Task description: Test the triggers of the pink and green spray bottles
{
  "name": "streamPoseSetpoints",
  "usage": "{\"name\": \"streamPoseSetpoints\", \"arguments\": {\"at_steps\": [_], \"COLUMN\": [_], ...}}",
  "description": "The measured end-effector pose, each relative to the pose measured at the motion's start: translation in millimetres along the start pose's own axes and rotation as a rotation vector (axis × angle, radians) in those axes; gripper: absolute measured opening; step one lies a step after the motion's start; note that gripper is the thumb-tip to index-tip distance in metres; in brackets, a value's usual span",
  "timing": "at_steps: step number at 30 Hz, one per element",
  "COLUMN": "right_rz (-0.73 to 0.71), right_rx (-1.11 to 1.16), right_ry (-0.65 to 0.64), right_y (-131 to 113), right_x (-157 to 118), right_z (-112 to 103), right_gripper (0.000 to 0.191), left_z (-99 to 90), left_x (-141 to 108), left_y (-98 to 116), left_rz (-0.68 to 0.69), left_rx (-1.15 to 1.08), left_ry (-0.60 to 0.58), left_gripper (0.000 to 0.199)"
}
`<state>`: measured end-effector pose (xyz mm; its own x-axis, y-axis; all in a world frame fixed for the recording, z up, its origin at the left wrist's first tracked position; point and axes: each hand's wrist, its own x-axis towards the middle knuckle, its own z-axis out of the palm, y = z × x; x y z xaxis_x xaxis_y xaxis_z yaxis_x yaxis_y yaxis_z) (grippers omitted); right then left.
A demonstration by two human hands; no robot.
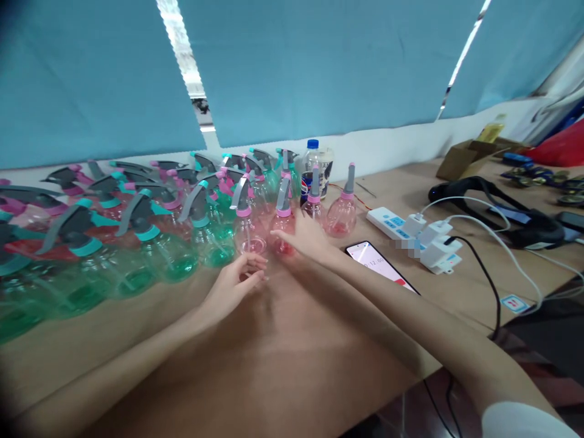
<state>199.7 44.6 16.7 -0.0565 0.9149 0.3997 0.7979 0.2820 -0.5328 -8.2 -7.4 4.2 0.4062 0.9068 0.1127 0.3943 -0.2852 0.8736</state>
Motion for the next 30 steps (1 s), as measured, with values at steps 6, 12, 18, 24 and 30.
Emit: {"name": "streamPoseSetpoints", "arguments": {"at_steps": [6,12,18,24,30], "right_rz": [0.035,0.08,0.077,-0.016,-0.21], "right_rx": [0.018,0.182,0.26,0.149,0.088], "right_ry": [-0.062,-0.128,-0.269,-0.334,-0.296], "right_y": [-5,-43,-86,-115,-133], "right_x": [-30,-70,-95,-101,-104], "right_z": [-7,-8,5,26,49], "right_gripper": [0.055,0.051,0.058,0.062,0.078], "left_z": [-13.3,-26.4,-45.3,-60.7,-73.2], "left_x": [-5,-7,-22,-46,-62], "left_y": [2,12,33,46,41], "left_rz": [0.025,0.067,0.189,0.157,0.17], "left_rx": [0.006,-0.015,0.136,0.13,0.148], "left_ry": [0.039,0.123,0.072,0.116,0.2], "left_gripper": [0.012,0.033,0.058,0.049,0.028]}}
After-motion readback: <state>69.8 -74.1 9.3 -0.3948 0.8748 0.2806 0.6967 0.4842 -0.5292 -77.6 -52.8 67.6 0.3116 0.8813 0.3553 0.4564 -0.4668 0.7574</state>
